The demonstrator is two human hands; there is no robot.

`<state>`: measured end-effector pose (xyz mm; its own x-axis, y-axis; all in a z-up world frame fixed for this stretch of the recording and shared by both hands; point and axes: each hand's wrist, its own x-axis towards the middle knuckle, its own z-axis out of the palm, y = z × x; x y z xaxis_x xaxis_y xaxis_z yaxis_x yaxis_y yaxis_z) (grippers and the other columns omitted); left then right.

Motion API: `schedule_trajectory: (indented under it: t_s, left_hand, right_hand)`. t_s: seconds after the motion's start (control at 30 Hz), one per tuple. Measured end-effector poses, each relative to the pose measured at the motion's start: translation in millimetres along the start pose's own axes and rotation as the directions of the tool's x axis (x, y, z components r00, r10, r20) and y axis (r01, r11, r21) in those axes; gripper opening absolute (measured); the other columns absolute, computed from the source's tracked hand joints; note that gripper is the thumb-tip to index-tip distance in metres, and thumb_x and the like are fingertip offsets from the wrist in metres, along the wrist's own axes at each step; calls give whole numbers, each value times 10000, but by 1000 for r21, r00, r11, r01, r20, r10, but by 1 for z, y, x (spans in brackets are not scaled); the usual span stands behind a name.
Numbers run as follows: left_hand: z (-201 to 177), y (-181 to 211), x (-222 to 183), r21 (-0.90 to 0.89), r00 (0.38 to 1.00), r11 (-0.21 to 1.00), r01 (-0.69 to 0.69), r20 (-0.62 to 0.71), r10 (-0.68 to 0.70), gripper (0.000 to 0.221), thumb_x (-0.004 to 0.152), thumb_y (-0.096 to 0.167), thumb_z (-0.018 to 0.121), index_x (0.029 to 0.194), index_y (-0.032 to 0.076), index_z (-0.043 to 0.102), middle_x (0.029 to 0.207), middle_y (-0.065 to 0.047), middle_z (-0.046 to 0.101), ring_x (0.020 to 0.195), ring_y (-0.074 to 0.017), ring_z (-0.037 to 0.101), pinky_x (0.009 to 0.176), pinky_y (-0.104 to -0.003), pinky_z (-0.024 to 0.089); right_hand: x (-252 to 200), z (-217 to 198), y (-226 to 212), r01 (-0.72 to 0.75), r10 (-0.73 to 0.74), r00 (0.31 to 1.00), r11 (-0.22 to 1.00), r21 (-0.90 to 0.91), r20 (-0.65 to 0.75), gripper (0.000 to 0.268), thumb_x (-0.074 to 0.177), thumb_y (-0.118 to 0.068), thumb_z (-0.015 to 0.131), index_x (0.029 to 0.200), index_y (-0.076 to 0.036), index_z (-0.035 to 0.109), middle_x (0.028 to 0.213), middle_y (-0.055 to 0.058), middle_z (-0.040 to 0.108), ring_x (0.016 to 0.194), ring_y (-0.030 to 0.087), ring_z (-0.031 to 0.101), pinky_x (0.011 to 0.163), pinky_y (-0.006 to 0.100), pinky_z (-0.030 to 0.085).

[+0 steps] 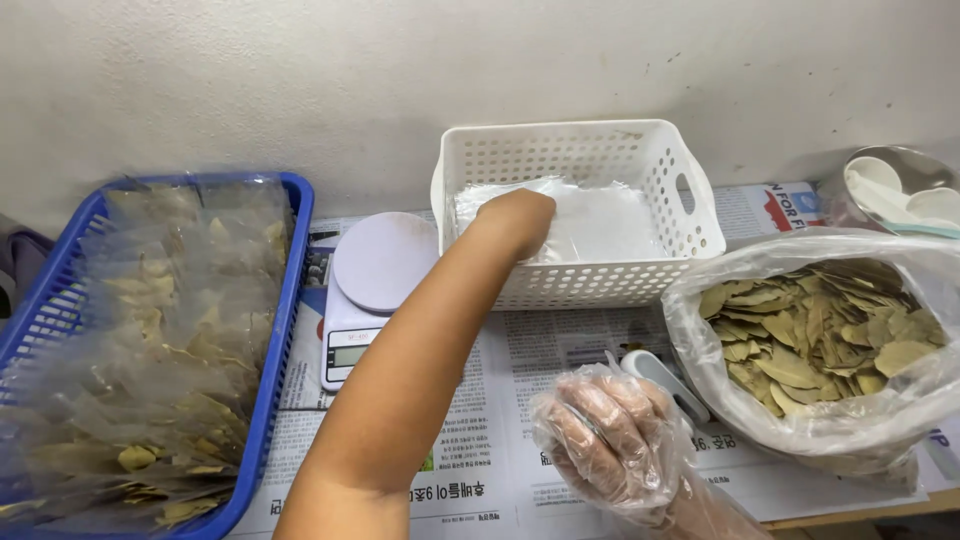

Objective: Weighing dried leaves on a digital scale and placing them into small plastic bags.

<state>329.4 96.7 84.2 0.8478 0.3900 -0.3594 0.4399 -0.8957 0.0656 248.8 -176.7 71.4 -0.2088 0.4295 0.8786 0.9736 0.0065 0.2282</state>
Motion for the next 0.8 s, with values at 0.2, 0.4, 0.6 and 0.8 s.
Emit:
schedule_trajectory:
  t_s: [0.2, 0.4, 0.6, 0.8]
  left_hand:
    - [-12, -12, -16, -278, 981, 960, 28, -175, -79, 670, 886, -61, 425, 1436, 275, 608, 1362, -71, 653, 1182, -316, 645, 878, -454, 551]
    - [-12, -9, -13, -138, 933, 990, 37, -349, -84, 439, 736, 285, 946, 946, 115, 600, 910, -86, 692, 752, -340, 668, 557, -467, 482]
    - [-24, -8, -32, -179, 930, 972, 151, -308, -201, 971, 549, 567, 1038, 1209, 141, 468, 1010, -64, 742, 900, -313, 725, 610, -470, 551]
    - [-45, -16, -79, -371, 935, 929, 23, -322, -151, 1289, 497, 872, 794, 1437, 135, 310, 1293, -187, 578, 1132, -387, 624, 865, -533, 536]
  right_hand:
    - [7, 3, 3, -50, 50, 998, 999, 9, 31, 159, 970, -256, 619, 1031, -115, 659, 990, 57, 724, 818, 238, 694, 764, 384, 500]
    - [8, 5, 3, -60, 56, 996, 997, 45, 73, 187, 987, -234, 552, 1042, -96, 665, 1047, 112, 722, 859, 272, 700, 779, 414, 495]
    - [16, 3, 4, -107, 95, 985, 992, 74, 143, 188, 995, -208, 563, 1108, -111, 679, 1114, 93, 693, 934, 260, 673, 801, 425, 499]
    - [19, 4, 4, -157, 146, 983, 983, 98, 113, 145, 973, -154, 654, 1083, -60, 661, 1088, 108, 697, 924, 273, 668, 804, 433, 523]
